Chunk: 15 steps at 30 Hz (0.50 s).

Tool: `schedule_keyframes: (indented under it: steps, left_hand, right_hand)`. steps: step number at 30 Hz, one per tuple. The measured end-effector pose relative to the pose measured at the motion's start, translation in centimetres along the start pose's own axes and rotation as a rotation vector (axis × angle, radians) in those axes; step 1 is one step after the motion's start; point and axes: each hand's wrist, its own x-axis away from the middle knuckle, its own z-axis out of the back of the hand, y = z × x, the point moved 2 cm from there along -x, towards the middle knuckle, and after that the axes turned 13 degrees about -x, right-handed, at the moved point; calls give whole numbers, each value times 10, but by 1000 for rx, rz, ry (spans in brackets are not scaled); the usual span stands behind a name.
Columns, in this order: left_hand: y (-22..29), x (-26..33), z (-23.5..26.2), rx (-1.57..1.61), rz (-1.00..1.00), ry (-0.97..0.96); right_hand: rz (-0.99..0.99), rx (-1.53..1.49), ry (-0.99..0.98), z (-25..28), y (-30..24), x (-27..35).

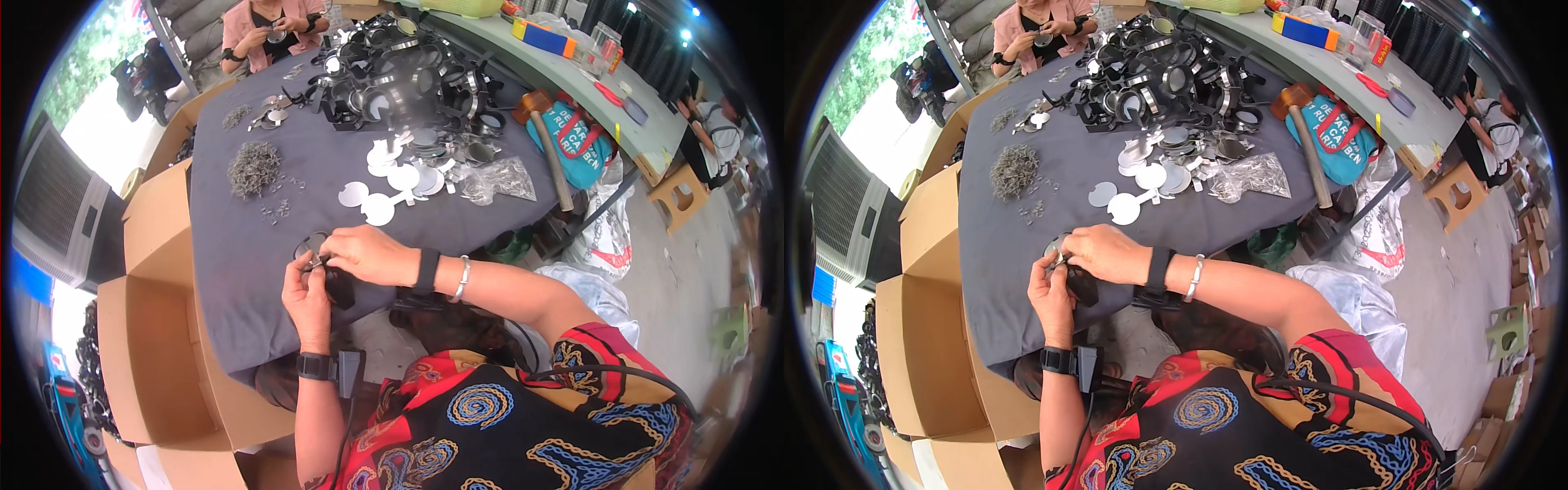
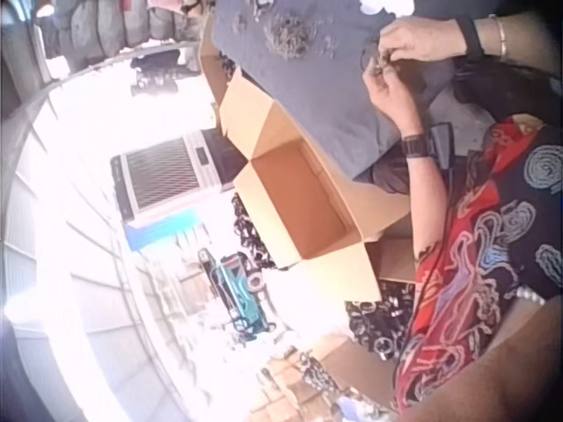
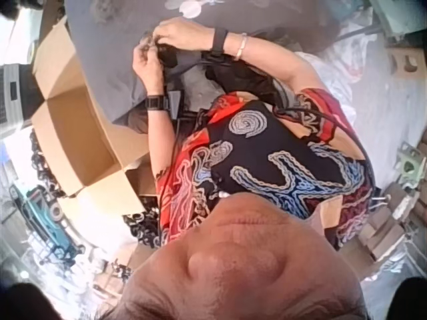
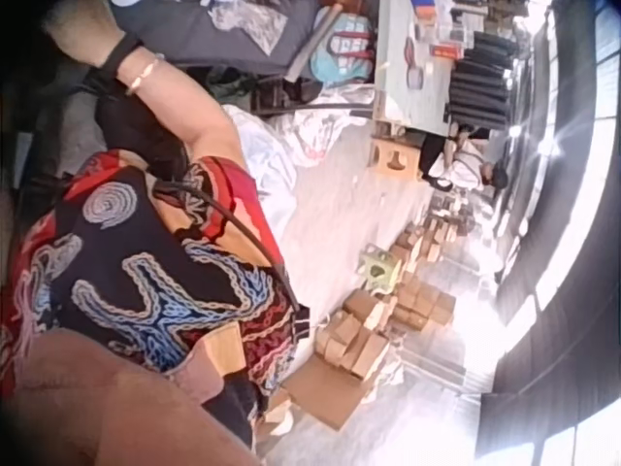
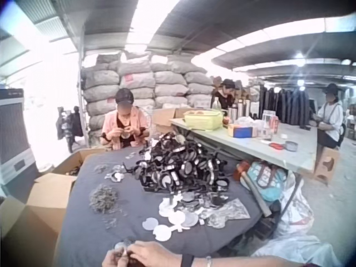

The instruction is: Assembling small metal clips onto black plastic rings at a factory workstation.

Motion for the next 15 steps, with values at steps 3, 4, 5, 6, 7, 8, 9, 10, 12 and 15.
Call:
schedule_keyframes:
  steps: [3,4,5,6,7,8,9,10,12,15]
  left_hand:
    - [6,2,-1,-10,19,3]
    - [5,3,-1,-9,27,1]
    - [4,3,-1,-14,9,13]
    - [3,3,-1,-16,-12,20]
    - [2,3,-1,-17,-5,20]
    - [0,3,-2,-16,-30,36]
    - [-2,2,-2,-18,-54,52]
    - [-2,1,-6,-15,-80,60]
    - [-4,-3,-8,-46,-18,13]
    - [2,3,-3,-101,-22,56]
  right_hand:
    - [-26,260,11,35,-5,19]
    - [-61,393,-14,52,-5,25]
    - [-148,458,3,71,-8,31]
    - [-184,519,27,93,-4,40]
    - [-245,539,11,114,3,48]
    - [-309,606,19,132,10,57]
    - [-356,689,-27,149,10,64]
    - [-378,738,14,164,17,77]
    - [-405,741,-2,186,34,98]
    - [-345,944,-107,184,43,96]
